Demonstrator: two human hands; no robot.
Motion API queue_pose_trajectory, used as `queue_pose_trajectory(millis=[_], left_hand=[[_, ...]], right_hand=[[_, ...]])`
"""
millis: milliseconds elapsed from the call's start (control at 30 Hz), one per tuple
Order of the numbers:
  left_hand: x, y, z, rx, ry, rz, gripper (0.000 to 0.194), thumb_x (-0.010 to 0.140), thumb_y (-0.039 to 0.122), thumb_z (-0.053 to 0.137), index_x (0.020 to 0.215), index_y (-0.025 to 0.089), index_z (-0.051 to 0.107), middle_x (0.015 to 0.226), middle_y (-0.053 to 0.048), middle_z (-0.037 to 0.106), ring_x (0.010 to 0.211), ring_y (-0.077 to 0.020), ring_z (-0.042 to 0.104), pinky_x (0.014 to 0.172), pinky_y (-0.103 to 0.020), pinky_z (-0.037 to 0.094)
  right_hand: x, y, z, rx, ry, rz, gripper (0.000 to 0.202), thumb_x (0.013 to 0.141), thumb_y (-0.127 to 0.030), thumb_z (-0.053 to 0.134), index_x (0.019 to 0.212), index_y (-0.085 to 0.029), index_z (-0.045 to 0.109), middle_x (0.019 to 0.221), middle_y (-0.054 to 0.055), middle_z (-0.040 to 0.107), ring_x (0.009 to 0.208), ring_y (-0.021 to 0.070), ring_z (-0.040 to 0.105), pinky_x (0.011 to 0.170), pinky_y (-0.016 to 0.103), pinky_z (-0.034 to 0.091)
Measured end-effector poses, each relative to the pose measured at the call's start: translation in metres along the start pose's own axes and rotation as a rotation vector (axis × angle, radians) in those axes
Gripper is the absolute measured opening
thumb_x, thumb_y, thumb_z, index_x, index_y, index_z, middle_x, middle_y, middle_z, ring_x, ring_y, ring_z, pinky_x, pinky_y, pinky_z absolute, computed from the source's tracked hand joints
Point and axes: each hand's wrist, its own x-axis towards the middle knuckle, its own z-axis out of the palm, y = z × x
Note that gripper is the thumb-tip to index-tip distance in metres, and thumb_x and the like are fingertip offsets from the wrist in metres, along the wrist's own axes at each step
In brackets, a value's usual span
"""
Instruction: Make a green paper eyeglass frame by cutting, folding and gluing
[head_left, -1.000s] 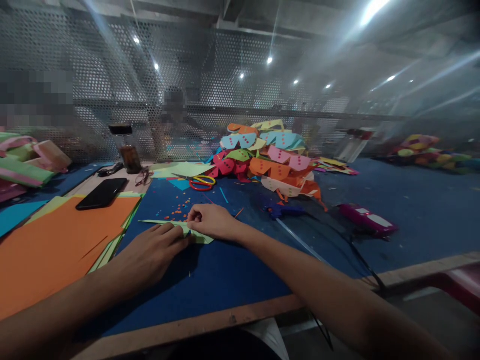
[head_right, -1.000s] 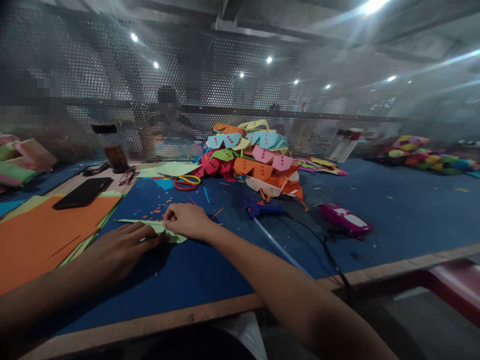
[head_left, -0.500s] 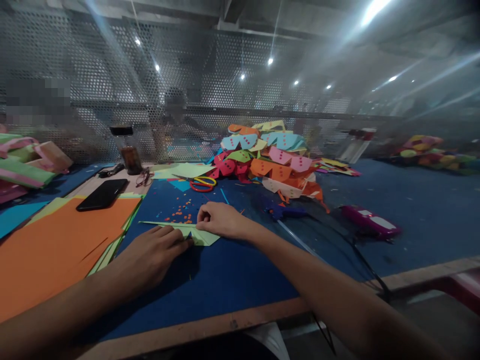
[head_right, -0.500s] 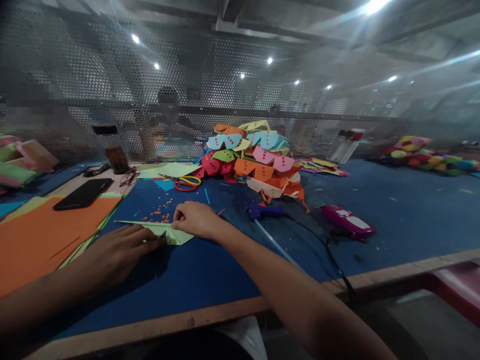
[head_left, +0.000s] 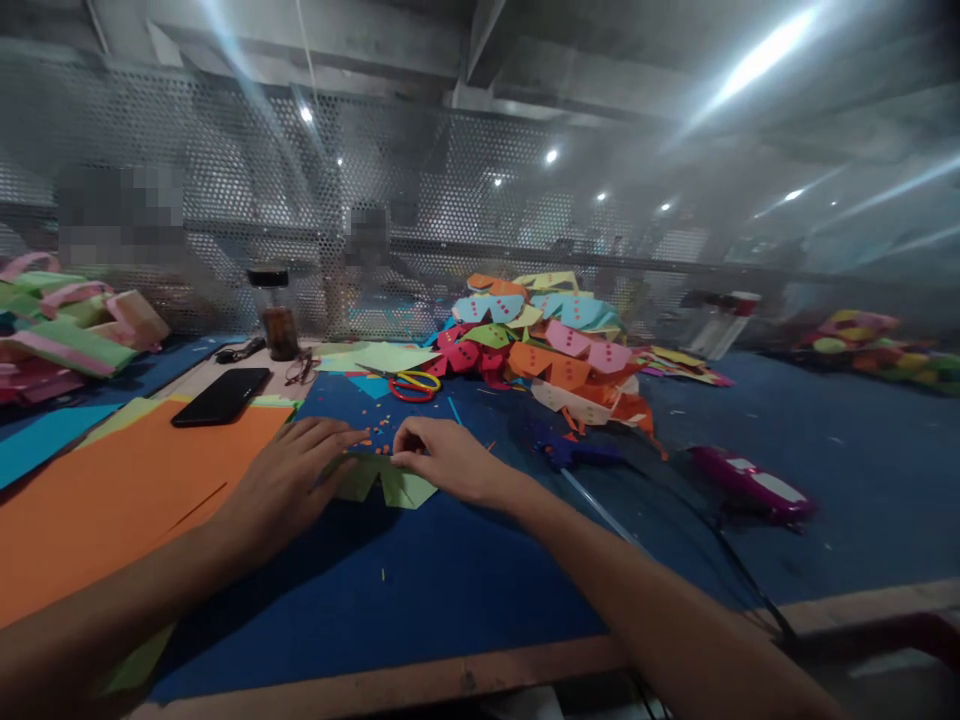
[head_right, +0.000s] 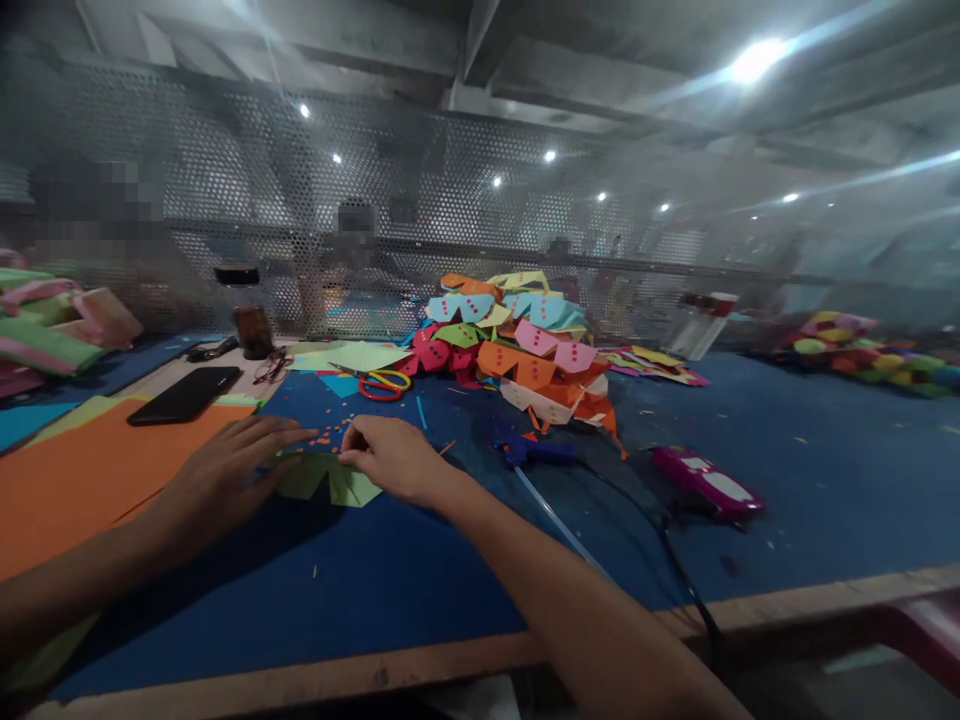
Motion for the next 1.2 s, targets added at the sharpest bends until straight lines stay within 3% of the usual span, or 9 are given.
queue_pose_trajectory(millis=[200, 467, 900, 967, 1067, 1133, 1200], left_hand=[[0.004, -0.004, -0.004, -0.143, -0.201, -0.218, 0.026, 0.091, 0.017, 0.048, 0.09, 0.021, 0.073, 0.084, -0.006, 0.072, 0.085, -0.0249, 0.064, 0.076, -0.036, 0.047], [0.004, -0.01, -0.004, -0.203, -0.171, -0.391, 0.031, 0.095, 0.033, 0.046, 0.095, 0.023, 0.075, 0.09, -0.006, 0.074, 0.084, -0.0232, 0.065, 0.074, -0.033, 0.046], [0.012, -0.001, -0.018, -0.291, -0.172, -0.474, 0.032, 0.088, 0.037, 0.046, 0.091, 0.023, 0.074, 0.087, -0.007, 0.076, 0.082, -0.0249, 0.067, 0.074, -0.035, 0.047], [0.012, -0.002, -0.019, -0.326, -0.162, -0.498, 0.034, 0.089, 0.039, 0.045, 0.092, 0.022, 0.073, 0.087, -0.006, 0.076, 0.081, -0.0243, 0.067, 0.073, -0.034, 0.047], [0.012, -0.006, -0.021, -0.413, -0.108, -0.525, 0.035, 0.091, 0.044, 0.044, 0.093, 0.021, 0.071, 0.085, -0.004, 0.074, 0.08, -0.0224, 0.066, 0.072, -0.031, 0.047], [0.012, -0.008, -0.022, -0.528, -0.071, -0.569, 0.035, 0.09, 0.049, 0.049, 0.092, 0.021, 0.07, 0.082, -0.003, 0.072, 0.079, -0.0217, 0.065, 0.071, -0.03, 0.047], [0.013, -0.007, -0.023, -0.675, -0.073, -0.617, 0.036, 0.087, 0.052, 0.054, 0.091, 0.02, 0.07, 0.08, -0.002, 0.069, 0.077, -0.0211, 0.064, 0.069, -0.029, 0.047]], right_hand=[[0.0, -0.004, 0.002, 0.012, 0.126, -0.165, 0.005, 0.089, -0.019, 0.07, 0.086, -0.018, 0.067, 0.088, 0.001, 0.071, 0.08, 0.0136, 0.062, 0.072, 0.026, 0.04], [0.0, 0.002, -0.005, -0.222, 0.249, -0.154, 0.007, 0.093, -0.026, 0.068, 0.09, -0.02, 0.071, 0.094, 0.002, 0.074, 0.092, 0.0175, 0.064, 0.08, 0.032, 0.037], [-0.002, 0.002, -0.005, -0.33, 0.355, -0.198, 0.012, 0.094, -0.031, 0.068, 0.089, -0.021, 0.069, 0.092, 0.001, 0.073, 0.092, 0.0183, 0.063, 0.082, 0.033, 0.036], [-0.004, 0.001, -0.008, -0.343, 0.474, -0.214, 0.008, 0.094, -0.029, 0.067, 0.095, -0.022, 0.069, 0.099, 0.002, 0.072, 0.099, 0.0203, 0.061, 0.089, 0.036, 0.036], [-0.003, 0.003, -0.016, -0.289, 0.786, -0.163, 0.022, 0.092, -0.029, 0.068, 0.112, -0.021, 0.064, 0.116, 0.008, 0.065, 0.115, 0.0255, 0.055, 0.1, 0.041, 0.037], [0.001, 0.008, -0.022, -0.1, 0.934, -0.092, 0.035, 0.089, -0.033, 0.068, 0.119, -0.018, 0.059, 0.122, 0.013, 0.061, 0.118, 0.0268, 0.053, 0.103, 0.043, 0.039], [0.005, 0.011, -0.026, 0.201, 0.942, -0.006, 0.046, 0.085, -0.041, 0.07, 0.122, -0.018, 0.055, 0.122, 0.014, 0.06, 0.113, 0.0255, 0.057, 0.1, 0.042, 0.044]])
